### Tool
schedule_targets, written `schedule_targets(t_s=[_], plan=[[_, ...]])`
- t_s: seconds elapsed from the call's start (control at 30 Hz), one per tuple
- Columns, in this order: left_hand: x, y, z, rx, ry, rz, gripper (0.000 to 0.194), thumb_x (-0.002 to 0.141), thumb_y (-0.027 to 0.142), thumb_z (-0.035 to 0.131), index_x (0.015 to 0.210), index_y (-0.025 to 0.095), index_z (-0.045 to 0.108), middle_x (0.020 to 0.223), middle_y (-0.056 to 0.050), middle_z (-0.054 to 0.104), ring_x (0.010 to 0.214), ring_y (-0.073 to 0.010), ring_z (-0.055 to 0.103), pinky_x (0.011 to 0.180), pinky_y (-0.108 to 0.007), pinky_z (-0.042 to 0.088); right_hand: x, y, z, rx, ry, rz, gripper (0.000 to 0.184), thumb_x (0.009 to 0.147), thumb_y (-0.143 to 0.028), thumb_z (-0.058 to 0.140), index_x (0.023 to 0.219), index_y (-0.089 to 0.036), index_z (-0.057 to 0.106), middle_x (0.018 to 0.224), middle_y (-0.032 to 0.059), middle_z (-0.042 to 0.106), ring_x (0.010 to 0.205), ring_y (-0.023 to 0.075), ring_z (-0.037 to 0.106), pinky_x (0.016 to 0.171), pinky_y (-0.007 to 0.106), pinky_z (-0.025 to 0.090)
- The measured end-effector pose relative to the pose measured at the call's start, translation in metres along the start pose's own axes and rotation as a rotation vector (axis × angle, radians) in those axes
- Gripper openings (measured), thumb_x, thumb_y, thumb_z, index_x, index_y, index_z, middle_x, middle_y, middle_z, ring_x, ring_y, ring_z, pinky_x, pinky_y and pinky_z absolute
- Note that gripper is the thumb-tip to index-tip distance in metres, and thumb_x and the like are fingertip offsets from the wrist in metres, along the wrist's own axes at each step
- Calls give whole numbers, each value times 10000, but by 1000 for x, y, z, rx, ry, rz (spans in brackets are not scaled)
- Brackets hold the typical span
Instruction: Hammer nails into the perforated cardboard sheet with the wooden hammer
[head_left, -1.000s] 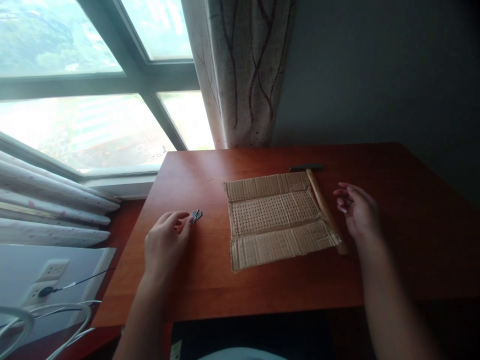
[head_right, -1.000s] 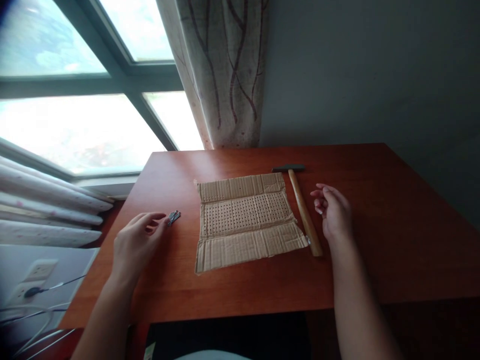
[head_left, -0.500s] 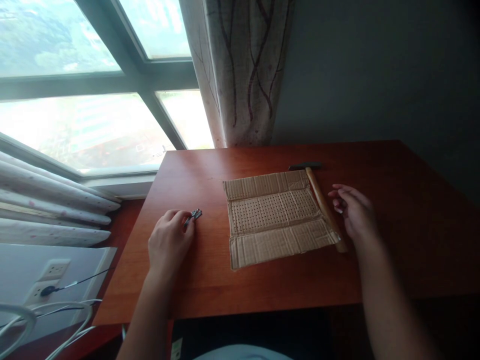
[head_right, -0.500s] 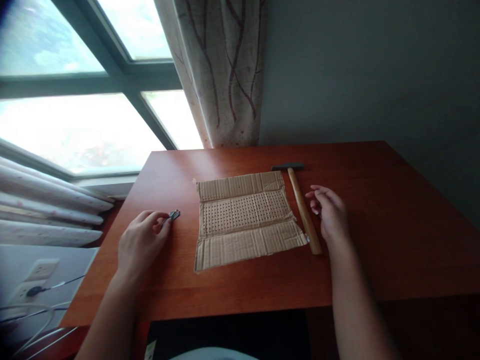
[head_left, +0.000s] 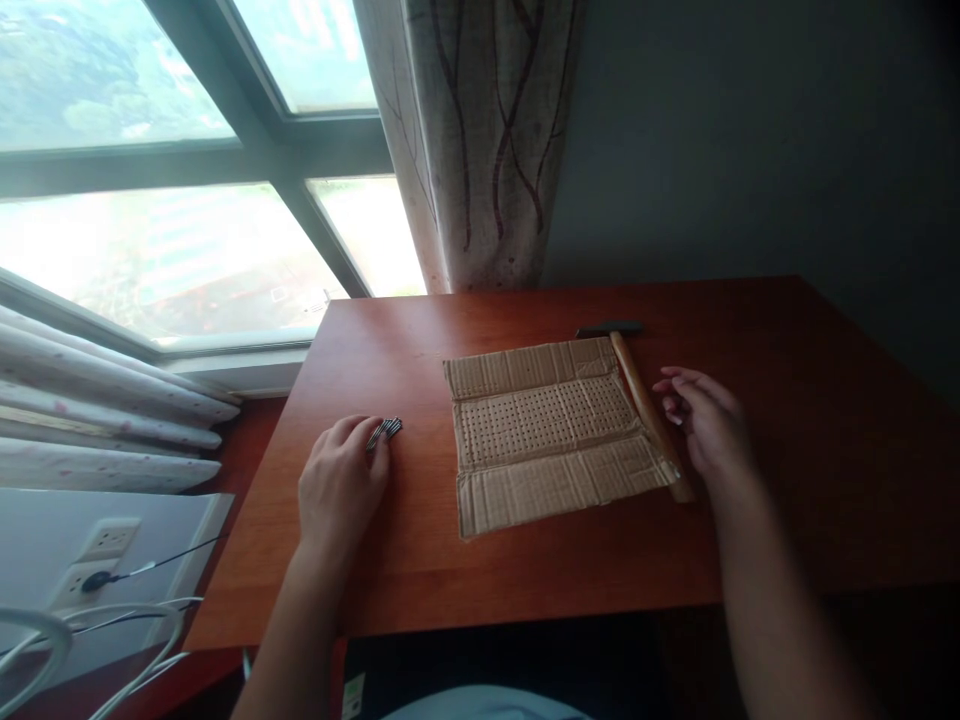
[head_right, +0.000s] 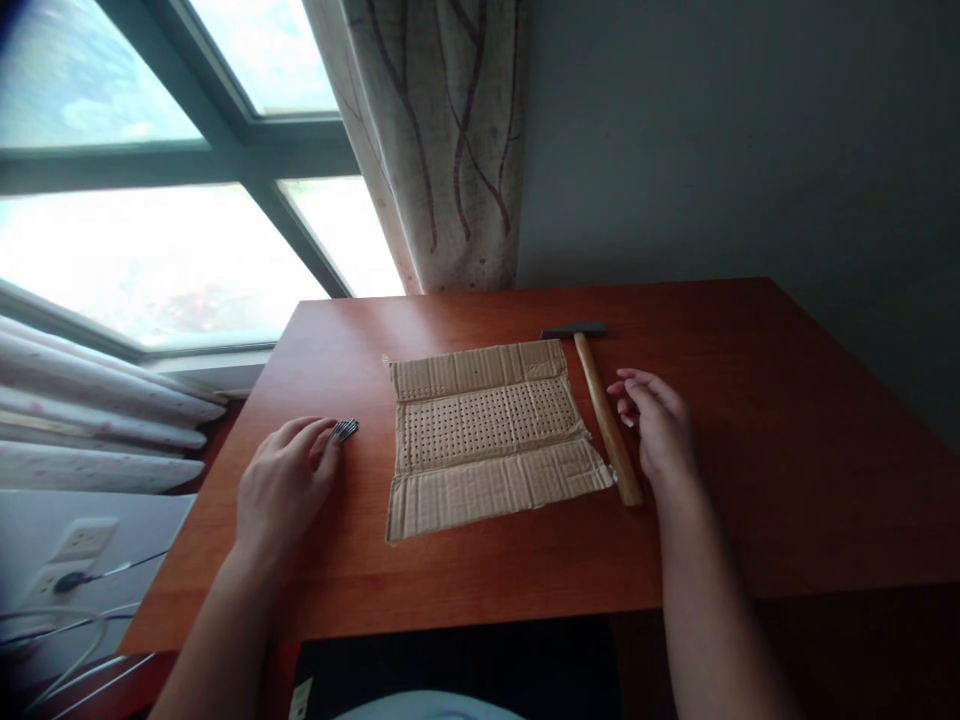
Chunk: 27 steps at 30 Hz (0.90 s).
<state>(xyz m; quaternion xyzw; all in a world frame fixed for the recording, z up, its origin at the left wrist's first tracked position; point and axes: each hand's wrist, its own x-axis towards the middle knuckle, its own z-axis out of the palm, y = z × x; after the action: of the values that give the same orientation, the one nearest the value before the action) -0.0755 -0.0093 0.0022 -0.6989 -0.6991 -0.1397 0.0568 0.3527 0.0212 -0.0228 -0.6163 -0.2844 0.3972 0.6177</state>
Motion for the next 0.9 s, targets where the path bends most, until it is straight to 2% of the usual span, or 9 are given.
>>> schedule_targets(t_s=[0.1,0.2,0.53,0.9], plan=[[-4,3,3,20,5,50,311,971,353,479,1161,187,661,1213,-87,678,1047,-286,625,911,-367,466,-1,-1,0,-5,-2,-2,214,710,-302,738,899,-201,743,764,30,690,575,85,487,477,197,336],[-6,4,5,29,-3,34,324,958,378,506,1191,193,636,1199,-90,671,1031,-288,624,900,-371,470,-1,-1,1,-10,-7,-1,211,713,-299,736,901,-202,740,764,28,688,574,86,485,478,199,333],[3,3,7,-6,-46,-23,159,928,328,526,973,201,610,987,-80,673,905,-267,628,774,-353,462,-2,0,2,-19,-23,-1,201,719,-304,729,893,-204,738,759,29,683,572,94,482,477,212,330],[18,13,5,35,-79,-43,152,932,327,497,911,214,595,956,-85,674,891,-262,626,752,-351,454,-4,-1,3,-57,-51,-7,204,735,-321,724,908,-214,736,758,22,685,577,94,489,486,217,336]])
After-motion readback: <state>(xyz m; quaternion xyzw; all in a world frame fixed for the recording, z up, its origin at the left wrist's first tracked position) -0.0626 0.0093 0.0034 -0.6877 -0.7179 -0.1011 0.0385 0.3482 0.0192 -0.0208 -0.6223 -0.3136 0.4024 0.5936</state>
